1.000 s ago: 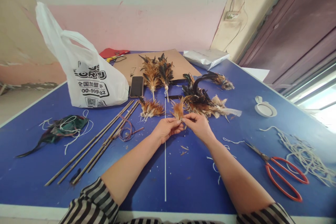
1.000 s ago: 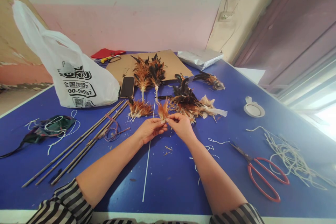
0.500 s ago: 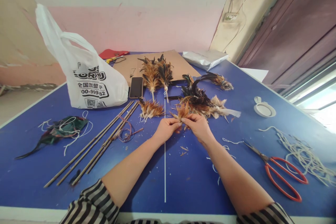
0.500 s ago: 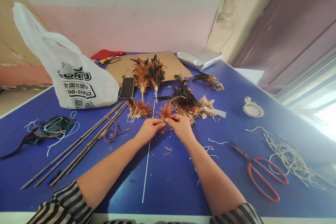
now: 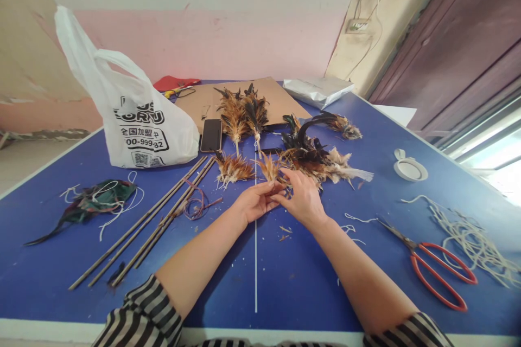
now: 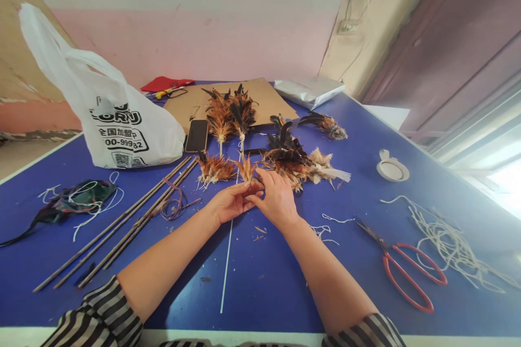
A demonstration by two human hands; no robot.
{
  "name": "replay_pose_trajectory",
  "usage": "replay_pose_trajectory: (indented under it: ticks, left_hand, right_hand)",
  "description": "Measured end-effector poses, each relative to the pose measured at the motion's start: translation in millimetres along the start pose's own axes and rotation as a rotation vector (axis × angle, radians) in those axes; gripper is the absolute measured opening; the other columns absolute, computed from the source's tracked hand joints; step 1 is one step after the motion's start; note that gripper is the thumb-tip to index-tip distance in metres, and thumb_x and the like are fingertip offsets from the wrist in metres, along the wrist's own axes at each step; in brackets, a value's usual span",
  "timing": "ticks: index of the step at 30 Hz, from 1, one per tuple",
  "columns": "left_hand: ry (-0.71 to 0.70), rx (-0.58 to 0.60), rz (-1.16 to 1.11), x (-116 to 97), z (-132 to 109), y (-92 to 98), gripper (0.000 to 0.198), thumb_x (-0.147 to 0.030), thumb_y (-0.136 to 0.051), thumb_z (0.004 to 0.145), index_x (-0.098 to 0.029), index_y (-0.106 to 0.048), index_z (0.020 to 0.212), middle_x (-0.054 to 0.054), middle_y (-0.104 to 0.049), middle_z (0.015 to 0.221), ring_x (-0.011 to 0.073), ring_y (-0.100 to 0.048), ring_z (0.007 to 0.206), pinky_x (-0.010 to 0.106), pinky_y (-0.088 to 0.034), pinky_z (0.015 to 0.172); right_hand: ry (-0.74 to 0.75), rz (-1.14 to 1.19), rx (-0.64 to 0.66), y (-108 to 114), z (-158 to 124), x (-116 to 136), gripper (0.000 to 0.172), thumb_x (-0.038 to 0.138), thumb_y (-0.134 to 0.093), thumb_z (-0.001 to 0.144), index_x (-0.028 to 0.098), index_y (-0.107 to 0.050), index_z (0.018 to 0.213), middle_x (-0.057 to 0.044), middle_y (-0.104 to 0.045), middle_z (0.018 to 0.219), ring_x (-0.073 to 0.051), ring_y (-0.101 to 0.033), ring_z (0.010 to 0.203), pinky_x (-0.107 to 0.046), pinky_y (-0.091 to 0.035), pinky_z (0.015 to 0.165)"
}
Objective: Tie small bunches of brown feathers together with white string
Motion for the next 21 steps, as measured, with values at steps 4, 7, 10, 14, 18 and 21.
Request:
replay_pose_trajectory:
  ticks: [4,7,10,14,18,21]
  left_hand:
    - [-0.006,0.043,0.038,5,-1,-5.8,0.016,-0.021,-0.059,0.072,-0.013,-0.064,0.085,0.007,-0.063,0.094,0.0131,-0.059,0.08,0.028,-0.047,0.076]
    - [-0.027,0.063,0.103,6,-2,-7.2,0.017,-0.021,-0.06,0.072,-0.012,-0.064,0.085,0.007,-0.063,0.095,0.0121,-0.059,0.077,0.026,-0.048,0.073]
    - [-0.037,0.006,0.141,3,0,-1.3,0.017,-0.021,-0.062,0.07,-0.01,-0.064,0.083,0.008,-0.064,0.09,0.012,-0.06,0.073,0.024,-0.049,0.067]
    - [-0.112,-0.138,0.064,-6,5,13.8,0.015,-0.02,-0.062,0.071,-0.01,-0.064,0.082,0.009,-0.065,0.086,0.0129,-0.061,0.075,0.02,-0.049,0.063]
    - [-0.152,-0.176,-0.034,-12,9,23.2,0.014,-0.02,-0.06,0.072,-0.01,-0.062,0.082,0.01,-0.065,0.089,0.0136,-0.062,0.08,0.02,-0.049,0.066]
    - [-0.158,-0.167,-0.057,-12,10,25.4,0.014,-0.019,-0.061,0.072,-0.01,-0.062,0.082,0.01,-0.065,0.09,0.0142,-0.062,0.082,0.021,-0.049,0.068]
  right_hand:
    - [0.004,-0.136,0.008,-3,-1,2,0.055,0.035,-0.06,0.068,0.016,-0.044,0.116,-0.011,-0.056,0.096,-0.026,-0.051,0.091,-0.039,-0.036,0.079]
    - [-0.039,-0.143,-0.01,-4,-1,-3,0.052,0.032,-0.061,0.067,0.017,-0.046,0.115,-0.01,-0.057,0.096,-0.025,-0.052,0.089,-0.039,-0.036,0.079]
    - [-0.068,-0.059,0.033,-5,0,-13,0.053,0.033,-0.062,0.065,0.018,-0.048,0.113,-0.008,-0.058,0.093,-0.021,-0.054,0.081,-0.036,-0.039,0.076]
    - [-0.253,0.132,0.09,1,0,-50,0.033,0.035,-0.057,0.069,0.019,-0.059,0.098,-0.003,-0.062,0.081,-0.014,-0.056,0.066,-0.027,-0.043,0.063]
    - [-0.338,-0.025,0.08,10,-2,-74,0.016,0.029,-0.053,0.072,0.022,-0.066,0.076,-0.002,-0.064,0.077,-0.015,-0.057,0.072,-0.026,-0.042,0.066]
    - [-0.282,-0.148,0.187,0,-3,-68,0.015,0.028,-0.052,0.073,0.024,-0.066,0.076,-0.001,-0.064,0.082,-0.015,-0.057,0.075,-0.025,-0.041,0.066]
Point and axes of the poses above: each hand's wrist, its own z-axis towards the middle knuckle, its own y-axis out of the back of the hand, x = y × z, the point moved 7 cm from there along z, towards the middle knuckle
